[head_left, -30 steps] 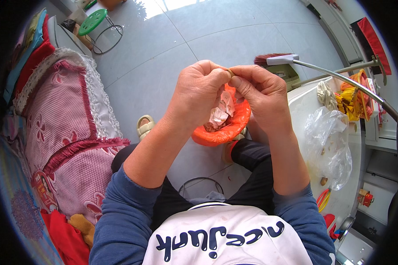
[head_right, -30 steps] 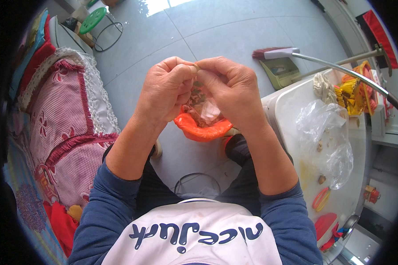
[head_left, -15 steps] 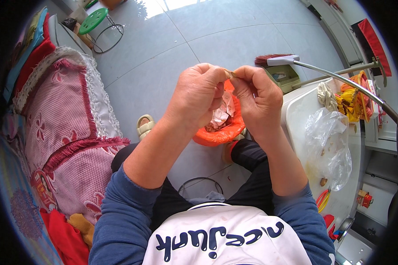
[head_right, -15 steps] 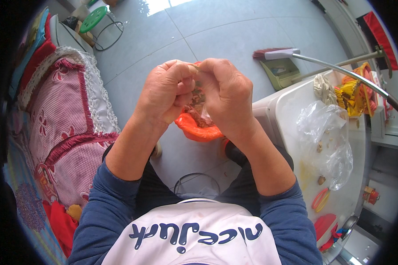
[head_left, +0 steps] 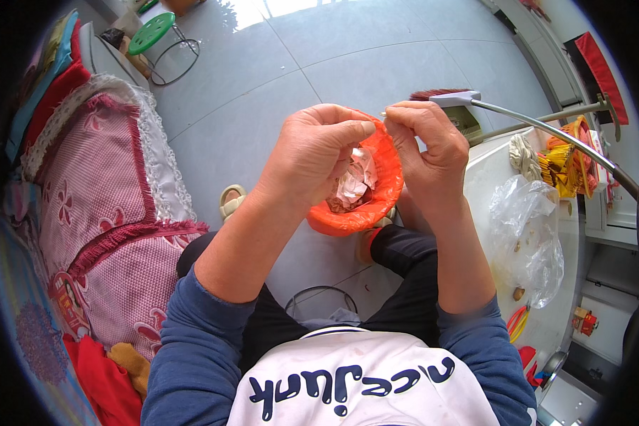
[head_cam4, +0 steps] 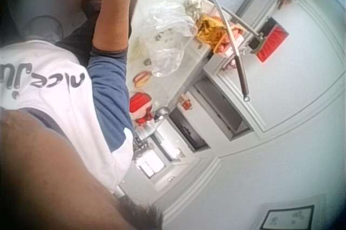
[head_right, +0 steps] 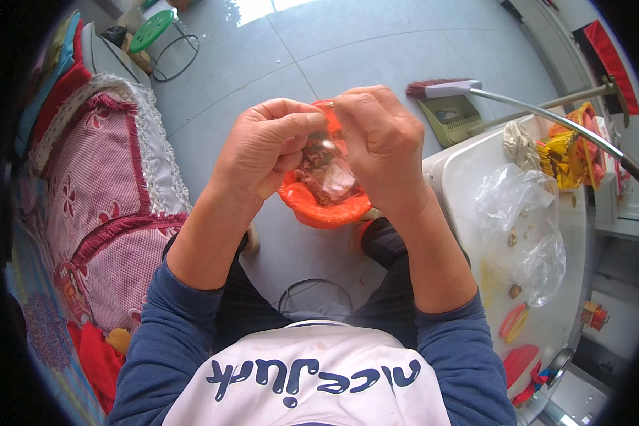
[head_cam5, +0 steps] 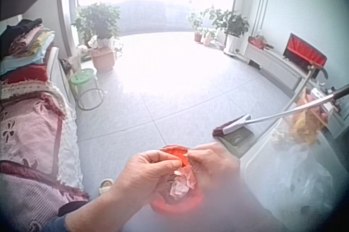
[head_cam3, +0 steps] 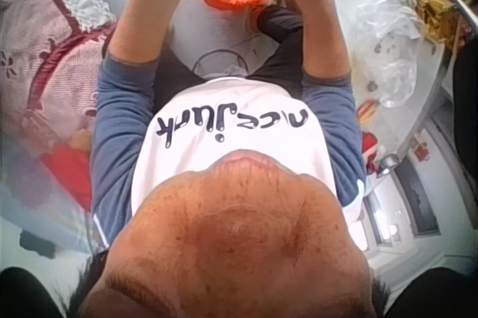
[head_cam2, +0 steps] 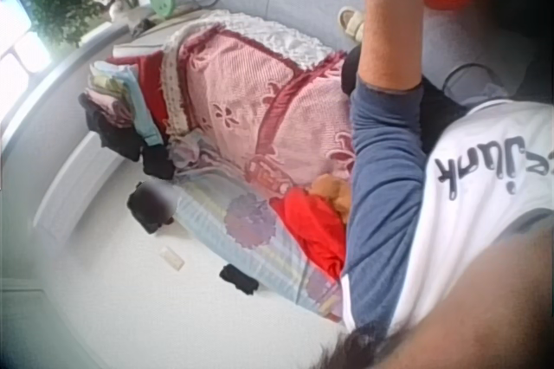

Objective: The person sits and repeatedly picks up small nut-like items, peels their outer shells by hand, and places the peeled kernels into a small orange bowl. Shells and debris are discarded into the same bowl or nearby. The person continues this one-at-a-time peeling process throughout the clip.

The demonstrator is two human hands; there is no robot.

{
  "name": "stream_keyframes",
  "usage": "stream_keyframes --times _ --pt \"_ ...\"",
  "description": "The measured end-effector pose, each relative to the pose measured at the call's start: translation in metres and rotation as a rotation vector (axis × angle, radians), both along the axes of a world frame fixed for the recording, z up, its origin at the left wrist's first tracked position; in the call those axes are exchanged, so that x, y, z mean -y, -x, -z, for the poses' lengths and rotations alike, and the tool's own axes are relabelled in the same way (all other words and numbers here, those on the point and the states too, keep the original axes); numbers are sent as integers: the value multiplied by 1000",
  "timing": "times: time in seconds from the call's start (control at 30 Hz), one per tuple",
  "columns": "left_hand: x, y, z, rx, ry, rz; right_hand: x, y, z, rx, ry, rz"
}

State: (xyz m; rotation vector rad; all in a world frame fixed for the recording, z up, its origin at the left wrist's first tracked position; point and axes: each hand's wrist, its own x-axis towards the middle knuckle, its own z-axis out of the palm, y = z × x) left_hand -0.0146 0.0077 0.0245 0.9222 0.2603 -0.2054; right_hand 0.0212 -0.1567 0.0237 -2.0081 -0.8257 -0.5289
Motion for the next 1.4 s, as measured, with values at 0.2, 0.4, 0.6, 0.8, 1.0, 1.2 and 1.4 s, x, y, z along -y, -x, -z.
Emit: stream_keyframes --times 0.2,0.4,0.6,0.8,1.0,1.2,1.4 --pt "-6 -3 2 -1 109 50 -5 5 0 54 30 -33" --pt "-8 -3 3 8 128 44 -8 5 2 -96 -51 -84" --pt "-6 -3 3 -4 22 24 -8 10 3 -375 -158 -73" --pt "1 -3 1 8 -131 -6 -4 11 -9 -728 -249 -89" --pt "-1 -3 3 59 -335 43 -4 9 -5 -429 -38 -86" --pt "-2 -2 6 -4 -256 88 -6 7 4 -173 79 49" --pt "-2 -2 7 -5 -233 57 3 35 -47 -397 -253 -85"
